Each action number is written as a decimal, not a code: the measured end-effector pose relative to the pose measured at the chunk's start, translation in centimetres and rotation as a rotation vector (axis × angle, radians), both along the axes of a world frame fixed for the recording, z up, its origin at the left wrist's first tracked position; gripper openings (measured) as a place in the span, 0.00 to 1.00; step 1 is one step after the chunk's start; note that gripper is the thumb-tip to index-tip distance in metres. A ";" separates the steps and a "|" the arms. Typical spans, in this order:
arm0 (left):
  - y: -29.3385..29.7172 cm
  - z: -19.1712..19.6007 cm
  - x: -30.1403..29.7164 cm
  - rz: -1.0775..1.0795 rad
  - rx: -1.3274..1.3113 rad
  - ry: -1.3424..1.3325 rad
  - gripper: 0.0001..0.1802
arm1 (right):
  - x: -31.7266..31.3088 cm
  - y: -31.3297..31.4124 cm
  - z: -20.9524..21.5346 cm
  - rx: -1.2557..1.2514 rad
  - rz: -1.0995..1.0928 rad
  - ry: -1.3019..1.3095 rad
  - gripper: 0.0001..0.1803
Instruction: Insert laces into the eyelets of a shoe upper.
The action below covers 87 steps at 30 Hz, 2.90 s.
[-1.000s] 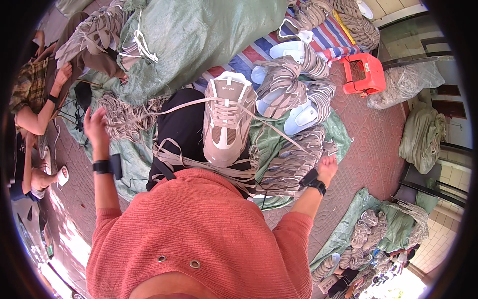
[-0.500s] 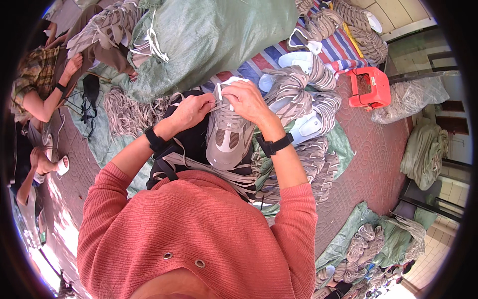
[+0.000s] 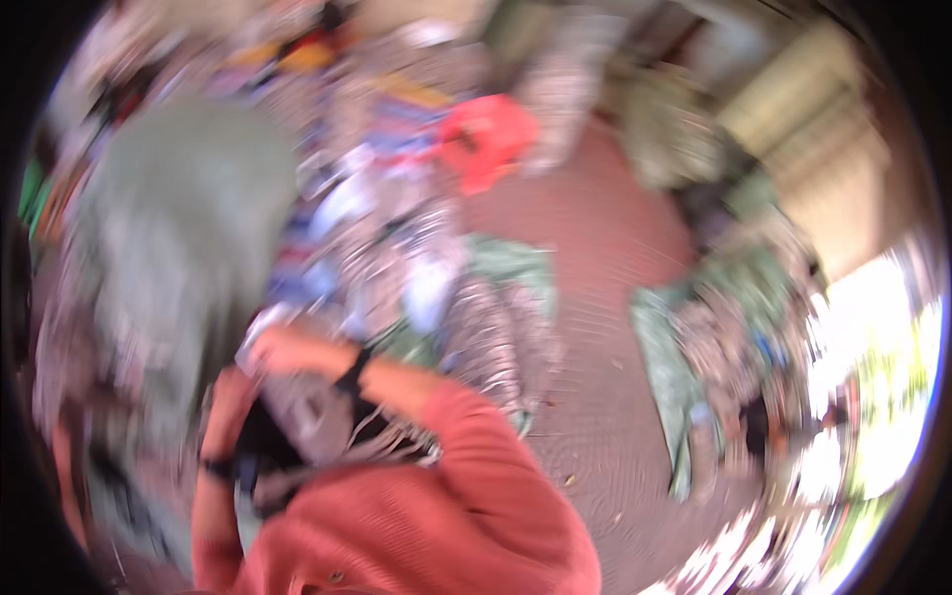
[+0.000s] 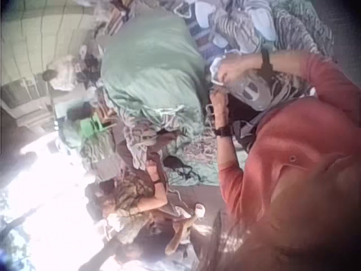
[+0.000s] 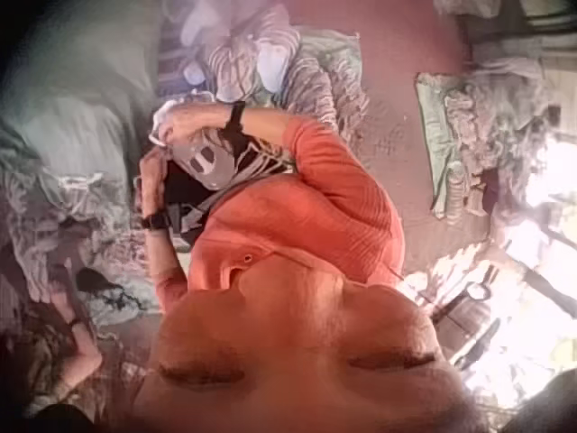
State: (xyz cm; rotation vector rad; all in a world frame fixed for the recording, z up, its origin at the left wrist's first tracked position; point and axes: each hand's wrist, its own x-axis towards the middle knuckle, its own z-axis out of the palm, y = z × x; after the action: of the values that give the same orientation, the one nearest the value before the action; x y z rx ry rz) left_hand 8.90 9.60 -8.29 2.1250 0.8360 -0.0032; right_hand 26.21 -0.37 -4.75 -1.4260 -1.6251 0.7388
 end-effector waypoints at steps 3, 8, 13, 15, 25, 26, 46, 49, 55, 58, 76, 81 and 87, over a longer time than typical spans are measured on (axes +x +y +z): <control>-0.9 6.5 0.4 0.277 -0.592 -0.017 0.08 | -0.2 0.3 0.5 0.028 -0.017 -0.128 0.07; -1.1 4.5 0.7 0.025 -0.180 0.013 0.07 | -0.7 0.9 -1.8 0.165 0.018 -0.167 0.05; 2.0 -3.0 -0.2 -0.069 -0.406 -0.451 0.08 | -0.4 1.2 0.0 0.014 0.043 -0.237 0.09; 0.7 -0.6 -0.1 0.048 -0.338 -0.361 0.07 | 0.3 1.1 0.5 0.007 0.014 -0.285 0.10; -0.8 4.4 -2.2 -0.209 0.057 -0.525 0.09 | -0.1 3.4 1.7 -0.218 0.125 -0.278 0.13; -1.7 5.6 -2.9 -0.201 0.068 -0.508 0.09 | -0.1 3.8 1.7 -0.205 0.136 -0.265 0.13; -3.8 8.5 -1.6 -0.081 0.329 -0.607 0.03 | 21.9 -12.1 12.9 0.142 -0.767 1.316 0.14; -5.6 6.9 -0.1 0.013 0.250 -0.647 0.07 | 25.1 -15.2 14.0 0.190 -0.808 1.231 0.13; -4.4 7.1 0.8 0.009 0.164 -0.592 0.13 | 32.9 -21.5 12.8 0.304 -1.112 1.253 0.11; -3.5 7.9 2.3 -0.049 0.152 -0.551 0.12 | 30.6 -21.3 10.6 0.129 -0.980 0.992 0.05; -4.9 8.8 1.4 -0.328 0.776 -0.323 0.07 | 1.7 -3.6 6.2 0.061 -0.073 -0.364 0.09; -4.0 8.9 0.5 -0.311 0.239 -0.480 0.08 | 2.1 -2.9 5.8 0.049 0.025 -0.250 0.08; -4.5 7.8 -0.3 -0.103 0.143 -0.446 0.13 | 2.4 -3.1 5.5 -0.023 0.037 -0.272 0.09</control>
State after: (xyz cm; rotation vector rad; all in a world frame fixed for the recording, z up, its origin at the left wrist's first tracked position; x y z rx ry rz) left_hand 8.63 5.09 -0.47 2.1798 0.4724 0.4716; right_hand 28.63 -3.43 0.79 -1.5704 -1.8591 0.6058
